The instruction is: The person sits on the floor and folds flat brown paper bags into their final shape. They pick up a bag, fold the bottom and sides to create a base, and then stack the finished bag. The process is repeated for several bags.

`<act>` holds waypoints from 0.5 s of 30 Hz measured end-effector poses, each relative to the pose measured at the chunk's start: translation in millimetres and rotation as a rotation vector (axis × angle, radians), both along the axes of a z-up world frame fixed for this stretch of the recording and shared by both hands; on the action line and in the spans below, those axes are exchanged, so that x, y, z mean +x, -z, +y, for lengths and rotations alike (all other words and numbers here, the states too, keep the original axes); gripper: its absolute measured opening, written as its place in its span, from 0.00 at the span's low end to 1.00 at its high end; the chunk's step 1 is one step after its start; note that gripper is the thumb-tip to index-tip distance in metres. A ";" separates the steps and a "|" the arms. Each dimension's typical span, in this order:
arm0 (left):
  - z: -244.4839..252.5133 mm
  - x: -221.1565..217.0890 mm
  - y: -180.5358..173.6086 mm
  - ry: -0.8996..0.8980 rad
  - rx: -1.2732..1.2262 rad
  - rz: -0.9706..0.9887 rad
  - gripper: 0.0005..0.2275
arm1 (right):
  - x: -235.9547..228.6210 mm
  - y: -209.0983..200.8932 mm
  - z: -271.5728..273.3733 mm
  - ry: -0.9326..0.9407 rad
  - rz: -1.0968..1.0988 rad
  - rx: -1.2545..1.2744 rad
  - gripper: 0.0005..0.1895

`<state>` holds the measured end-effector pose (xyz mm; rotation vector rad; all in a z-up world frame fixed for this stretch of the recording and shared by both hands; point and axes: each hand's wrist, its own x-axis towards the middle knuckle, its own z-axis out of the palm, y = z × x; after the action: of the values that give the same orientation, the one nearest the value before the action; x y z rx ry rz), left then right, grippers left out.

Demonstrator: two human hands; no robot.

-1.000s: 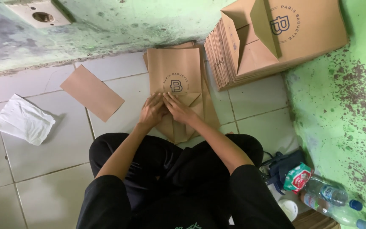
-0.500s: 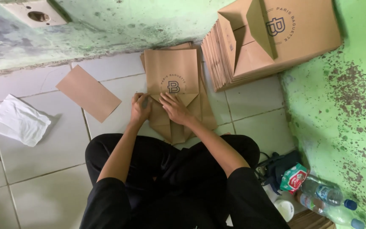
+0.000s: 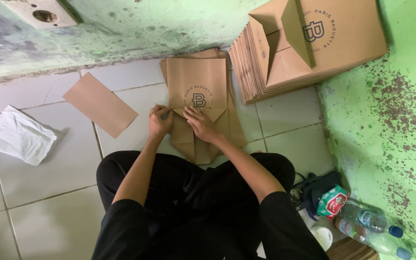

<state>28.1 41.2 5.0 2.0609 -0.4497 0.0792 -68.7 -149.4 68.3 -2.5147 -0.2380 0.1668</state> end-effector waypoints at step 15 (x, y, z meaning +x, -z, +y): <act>3.8 -1.1 -4.4 0.022 0.059 0.093 0.08 | -12.2 13.0 0.7 -0.084 -0.100 -0.179 0.24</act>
<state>27.1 45.0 9.4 2.1070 -0.4217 -0.0436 -80.9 -148.7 55.3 -2.6960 -0.3857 0.0993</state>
